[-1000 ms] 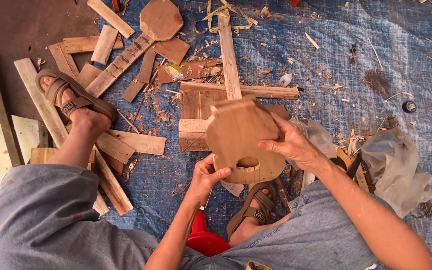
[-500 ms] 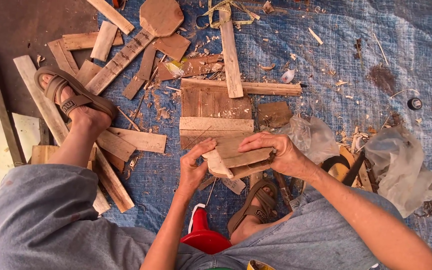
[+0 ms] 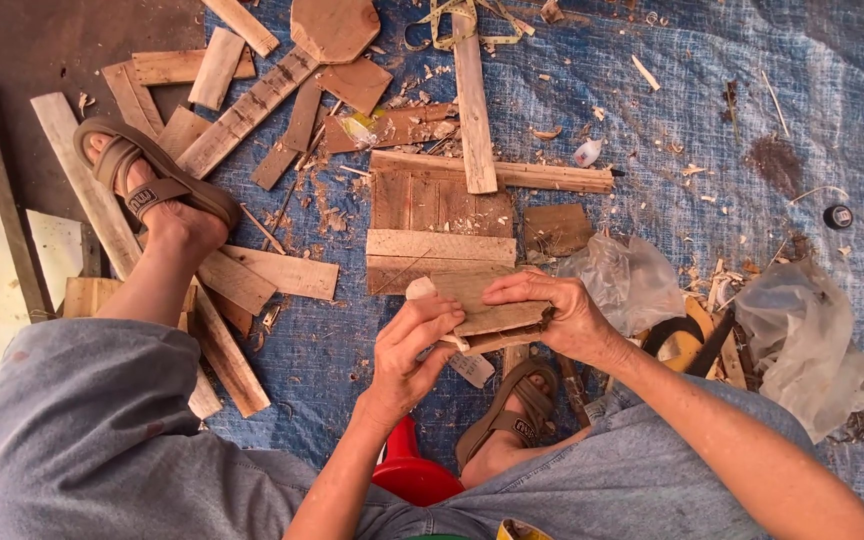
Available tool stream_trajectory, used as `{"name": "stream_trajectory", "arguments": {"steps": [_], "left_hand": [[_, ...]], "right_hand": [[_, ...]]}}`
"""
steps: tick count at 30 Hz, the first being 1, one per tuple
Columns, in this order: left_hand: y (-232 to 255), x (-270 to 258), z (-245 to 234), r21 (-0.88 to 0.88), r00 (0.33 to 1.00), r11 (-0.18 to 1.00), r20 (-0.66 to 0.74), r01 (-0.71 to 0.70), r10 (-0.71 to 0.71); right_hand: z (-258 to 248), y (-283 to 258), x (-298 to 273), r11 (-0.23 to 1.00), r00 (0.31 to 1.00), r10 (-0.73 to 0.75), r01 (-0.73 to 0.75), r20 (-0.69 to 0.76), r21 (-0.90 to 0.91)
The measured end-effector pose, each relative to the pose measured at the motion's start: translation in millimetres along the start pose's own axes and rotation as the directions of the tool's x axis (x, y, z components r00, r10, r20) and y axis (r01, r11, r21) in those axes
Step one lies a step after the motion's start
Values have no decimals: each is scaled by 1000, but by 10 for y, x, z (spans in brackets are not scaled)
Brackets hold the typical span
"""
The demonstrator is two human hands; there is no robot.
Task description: Sanding wooden instrument parts and checking the fit of the neck to the body
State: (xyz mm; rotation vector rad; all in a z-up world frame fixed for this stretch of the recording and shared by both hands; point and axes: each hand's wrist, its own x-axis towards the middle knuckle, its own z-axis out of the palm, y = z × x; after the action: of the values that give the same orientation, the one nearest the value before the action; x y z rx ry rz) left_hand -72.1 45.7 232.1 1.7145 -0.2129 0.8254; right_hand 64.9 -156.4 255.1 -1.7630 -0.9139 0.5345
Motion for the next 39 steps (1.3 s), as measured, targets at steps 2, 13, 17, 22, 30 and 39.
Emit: {"name": "stream_trajectory", "arguments": {"steps": [2, 13, 17, 22, 30, 39], "left_hand": [[31, 13, -6, 8, 1000, 1000, -8, -13, 13], [6, 5, 40, 141, 999, 989, 16, -39, 37], [-7, -20, 105, 152, 999, 988, 21, -34, 32], [-131, -62, 122, 167, 1000, 986, 3, -27, 27], [-770, -323, -228, -206, 623, 775, -490, 597, -610], [-1621, -313, -177, -666, 155, 502, -510, 552, -846]], "right_hand": [[2, -55, 26, 1000, 1000, 3, -3, 12, 18], [-9, -573, 68, 928, 979, -186, 203, 82, -313], [61, -556, 4, 804, 950, -285, 309, 126, -508], [107, -513, 39, 745, 943, -325, 302, 71, -594], [-456, -751, 202, 883, 966, -152, 37, -211, -469], [-880, -623, -25, 988, 879, 105, -143, -465, -49]]}}
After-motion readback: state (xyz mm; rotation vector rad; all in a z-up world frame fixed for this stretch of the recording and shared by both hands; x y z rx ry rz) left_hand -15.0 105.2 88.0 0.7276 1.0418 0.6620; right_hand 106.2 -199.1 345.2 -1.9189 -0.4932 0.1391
